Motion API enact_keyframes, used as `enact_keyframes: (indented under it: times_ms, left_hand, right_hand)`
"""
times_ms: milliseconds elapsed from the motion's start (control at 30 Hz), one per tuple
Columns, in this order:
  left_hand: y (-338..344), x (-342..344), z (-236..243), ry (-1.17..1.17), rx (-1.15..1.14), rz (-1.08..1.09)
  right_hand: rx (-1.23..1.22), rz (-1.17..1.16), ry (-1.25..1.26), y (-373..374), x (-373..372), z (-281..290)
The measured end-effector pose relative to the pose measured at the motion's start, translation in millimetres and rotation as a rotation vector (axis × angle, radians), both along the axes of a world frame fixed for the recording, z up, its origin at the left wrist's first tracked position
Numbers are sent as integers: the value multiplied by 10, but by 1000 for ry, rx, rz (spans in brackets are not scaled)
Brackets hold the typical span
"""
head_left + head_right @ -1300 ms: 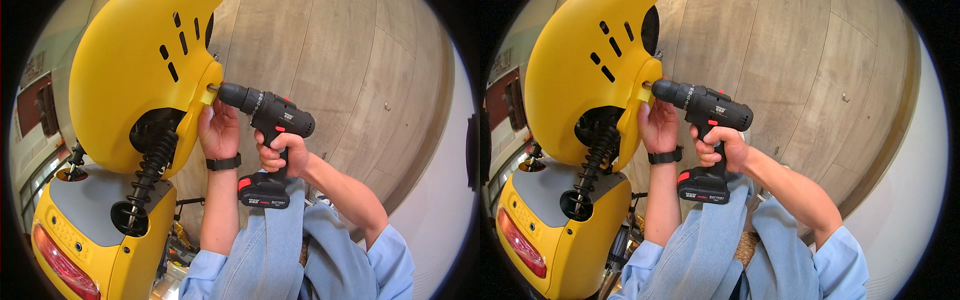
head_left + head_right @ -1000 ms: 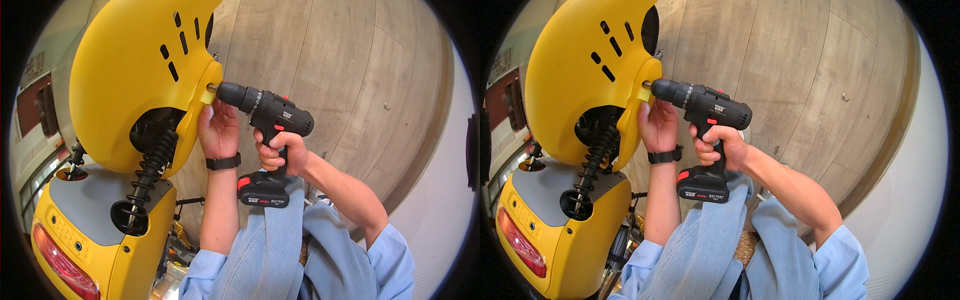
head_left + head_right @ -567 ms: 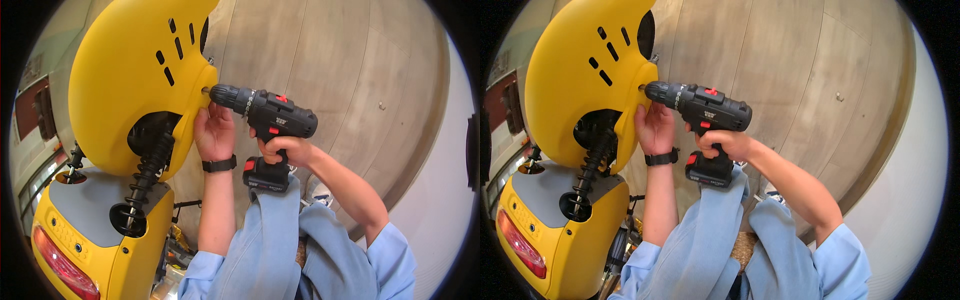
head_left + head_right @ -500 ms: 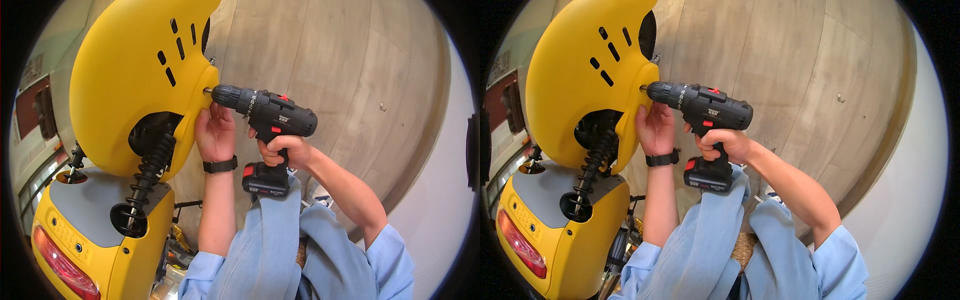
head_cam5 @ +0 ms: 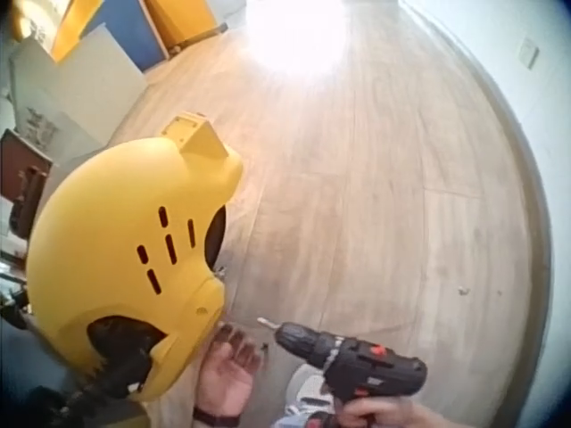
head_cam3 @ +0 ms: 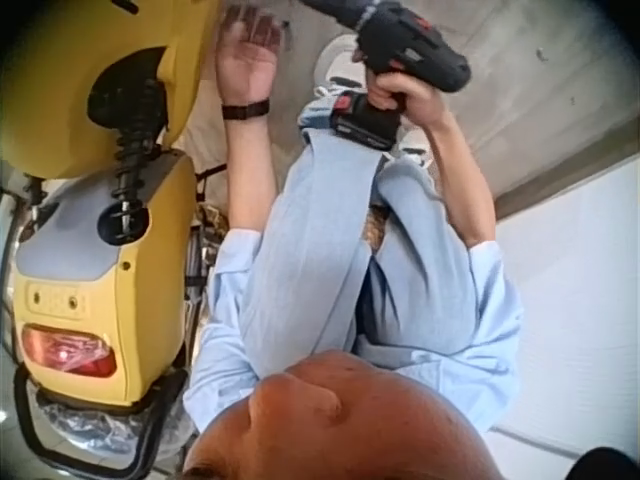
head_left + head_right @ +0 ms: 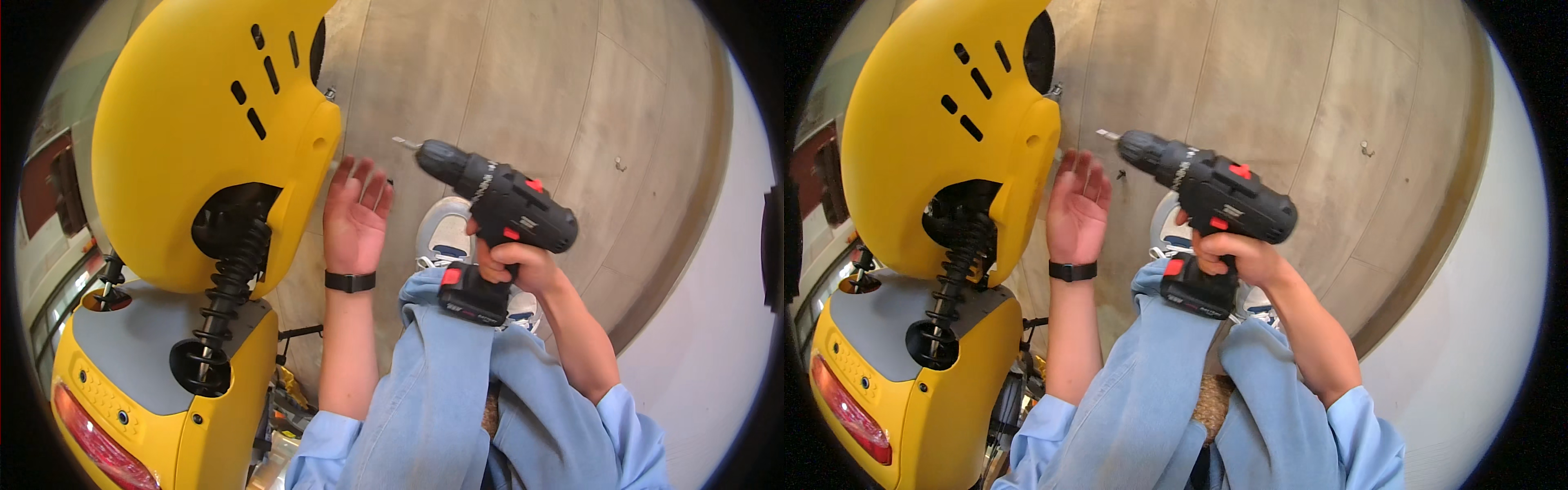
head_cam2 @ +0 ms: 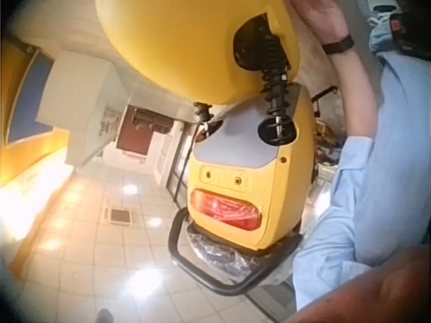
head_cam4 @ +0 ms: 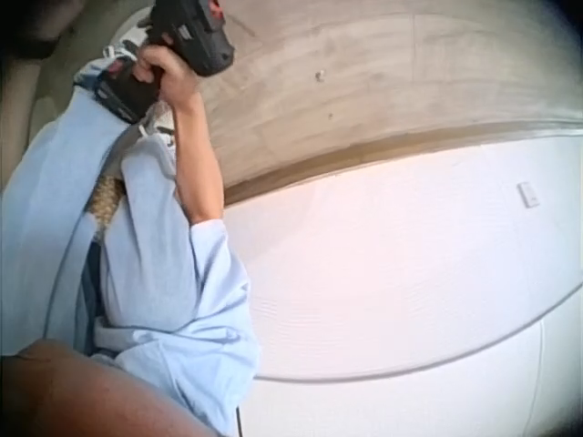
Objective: Using a power drill to unscrew and remove a plastic fairing from a yellow motorcycle.
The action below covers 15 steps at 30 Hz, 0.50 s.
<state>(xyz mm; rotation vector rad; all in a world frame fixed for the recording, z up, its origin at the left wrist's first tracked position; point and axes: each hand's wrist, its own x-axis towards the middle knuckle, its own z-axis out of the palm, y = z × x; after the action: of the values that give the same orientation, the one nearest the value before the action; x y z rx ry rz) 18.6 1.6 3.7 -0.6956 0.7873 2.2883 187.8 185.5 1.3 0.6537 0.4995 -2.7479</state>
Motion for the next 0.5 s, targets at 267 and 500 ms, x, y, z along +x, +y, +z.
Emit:
enact_keyframes:
  times_ms: [267, 500]
  left_hand:
    - [-241, 179, -804, 733, -1500, -698]
    - [-379, 79, -1057, 688, -1460, -667]
  right_hand:
    - [1436, 77, -38, 280, 591, -66]
    - [1308, 5, -23, 89, 764, -136]
